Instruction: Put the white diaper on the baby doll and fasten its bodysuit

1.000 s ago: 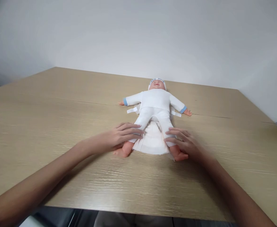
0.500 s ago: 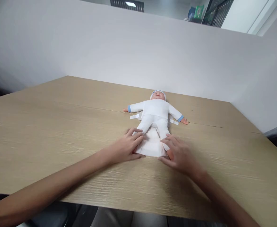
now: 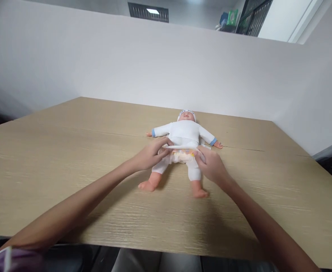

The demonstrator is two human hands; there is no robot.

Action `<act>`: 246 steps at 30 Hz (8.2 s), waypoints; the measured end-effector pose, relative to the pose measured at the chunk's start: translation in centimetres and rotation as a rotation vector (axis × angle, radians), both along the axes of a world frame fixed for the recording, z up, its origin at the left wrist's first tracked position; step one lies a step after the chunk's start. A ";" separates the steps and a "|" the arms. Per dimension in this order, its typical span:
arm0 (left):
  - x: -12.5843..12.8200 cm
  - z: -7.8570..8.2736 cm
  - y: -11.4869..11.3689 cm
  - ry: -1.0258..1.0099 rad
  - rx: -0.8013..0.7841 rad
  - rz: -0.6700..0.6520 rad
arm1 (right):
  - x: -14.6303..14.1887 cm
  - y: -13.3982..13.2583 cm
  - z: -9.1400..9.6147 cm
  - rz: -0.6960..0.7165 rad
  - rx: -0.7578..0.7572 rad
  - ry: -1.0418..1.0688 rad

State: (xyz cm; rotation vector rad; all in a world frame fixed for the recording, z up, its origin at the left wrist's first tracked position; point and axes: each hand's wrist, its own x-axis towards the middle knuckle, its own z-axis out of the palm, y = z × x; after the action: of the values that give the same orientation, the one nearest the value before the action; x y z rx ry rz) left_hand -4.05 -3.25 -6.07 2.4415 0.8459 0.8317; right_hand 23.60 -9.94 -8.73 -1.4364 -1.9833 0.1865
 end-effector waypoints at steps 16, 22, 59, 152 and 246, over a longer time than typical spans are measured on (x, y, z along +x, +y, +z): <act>4.8 -3.5 10.0 -0.452 -0.685 0.147 | -1.0 12.2 -1.7 -0.074 -0.338 0.645; 2.0 -5.4 6.5 -0.458 -0.867 0.065 | -0.2 6.4 -2.3 0.019 -0.451 0.692; -1.8 -6.8 2.0 -0.421 -0.598 0.275 | 6.7 0.7 -8.2 -0.291 0.080 -0.092; 0.9 -7.2 3.5 -0.696 -0.589 -0.078 | -7.9 6.2 3.9 0.027 -0.333 -0.156; 0.9 -6.2 -4.9 -0.408 -0.699 0.090 | -4.0 -5.7 -3.1 -0.173 -0.186 0.223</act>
State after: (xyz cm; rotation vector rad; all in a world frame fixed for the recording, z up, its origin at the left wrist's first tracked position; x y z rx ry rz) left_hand -3.17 -8.14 -12.29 1.5746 0.8976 0.8438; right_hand 19.59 -15.63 -11.82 -1.6194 -1.6886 0.4443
